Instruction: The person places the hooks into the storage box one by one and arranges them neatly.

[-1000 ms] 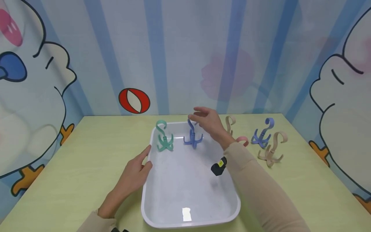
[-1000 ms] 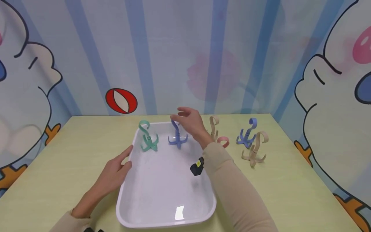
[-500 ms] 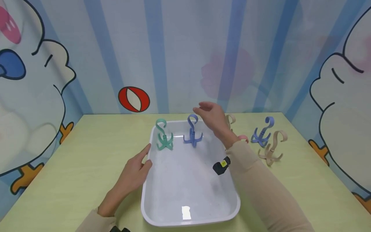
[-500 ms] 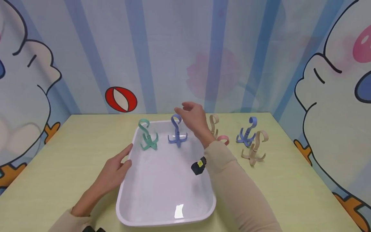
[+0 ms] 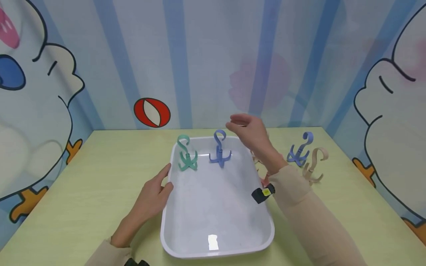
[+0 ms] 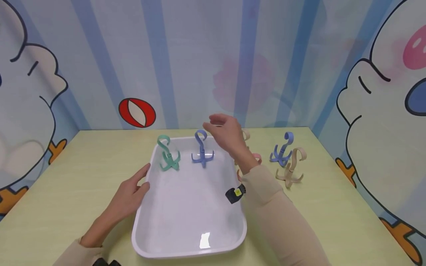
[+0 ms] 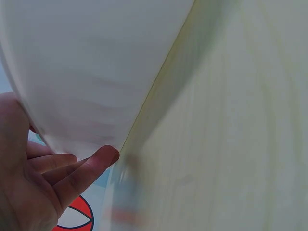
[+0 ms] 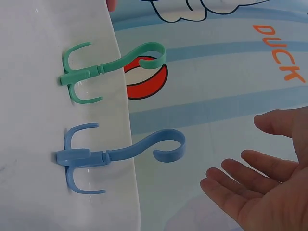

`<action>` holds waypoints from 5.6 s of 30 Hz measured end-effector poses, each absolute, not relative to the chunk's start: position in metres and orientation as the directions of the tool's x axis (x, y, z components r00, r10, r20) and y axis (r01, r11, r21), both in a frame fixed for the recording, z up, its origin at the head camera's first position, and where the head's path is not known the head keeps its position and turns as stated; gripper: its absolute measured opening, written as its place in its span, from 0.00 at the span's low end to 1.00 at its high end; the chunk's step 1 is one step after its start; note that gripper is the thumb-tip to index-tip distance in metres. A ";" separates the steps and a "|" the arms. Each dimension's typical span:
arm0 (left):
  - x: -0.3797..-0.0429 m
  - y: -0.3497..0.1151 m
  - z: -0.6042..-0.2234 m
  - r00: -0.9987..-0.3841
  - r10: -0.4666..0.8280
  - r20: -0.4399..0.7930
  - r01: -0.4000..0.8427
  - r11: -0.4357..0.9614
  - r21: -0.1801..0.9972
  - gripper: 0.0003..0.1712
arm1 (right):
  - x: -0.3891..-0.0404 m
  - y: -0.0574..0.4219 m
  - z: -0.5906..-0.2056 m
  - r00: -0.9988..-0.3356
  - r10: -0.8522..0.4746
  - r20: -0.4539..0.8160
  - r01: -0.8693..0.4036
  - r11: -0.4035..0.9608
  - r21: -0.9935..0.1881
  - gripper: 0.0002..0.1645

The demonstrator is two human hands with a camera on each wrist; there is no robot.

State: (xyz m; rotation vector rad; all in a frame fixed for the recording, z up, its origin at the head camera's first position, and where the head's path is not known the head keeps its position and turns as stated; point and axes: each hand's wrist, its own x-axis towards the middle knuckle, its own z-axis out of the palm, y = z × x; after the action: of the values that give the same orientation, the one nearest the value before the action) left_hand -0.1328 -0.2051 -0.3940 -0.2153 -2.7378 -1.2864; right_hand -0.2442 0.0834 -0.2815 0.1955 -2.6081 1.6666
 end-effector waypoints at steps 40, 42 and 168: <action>-0.134 -0.206 -0.397 -0.980 0.086 0.181 0.194 0.632 0.750 0.36 | -0.205 0.138 -0.279 -0.979 -0.163 0.122 -0.182 0.429 -0.885 0.28; -0.134 -0.206 -0.397 -0.979 0.087 0.183 0.196 0.632 0.750 0.36 | -0.204 0.140 -0.279 -0.979 -0.163 0.125 -0.185 0.432 -0.883 0.28; -0.134 -0.207 -0.397 -0.983 0.083 0.163 0.179 0.622 0.762 0.37 | -0.222 0.227 -0.360 -0.939 -0.342 0.039 -0.098 0.157 -0.983 0.16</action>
State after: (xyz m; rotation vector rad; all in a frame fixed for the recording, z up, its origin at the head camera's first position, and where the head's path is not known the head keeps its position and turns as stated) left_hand -0.1336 -0.2067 -0.3968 -0.2212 -2.7280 -1.3003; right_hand -0.2219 0.2270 -0.3596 0.4883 -2.5274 2.1196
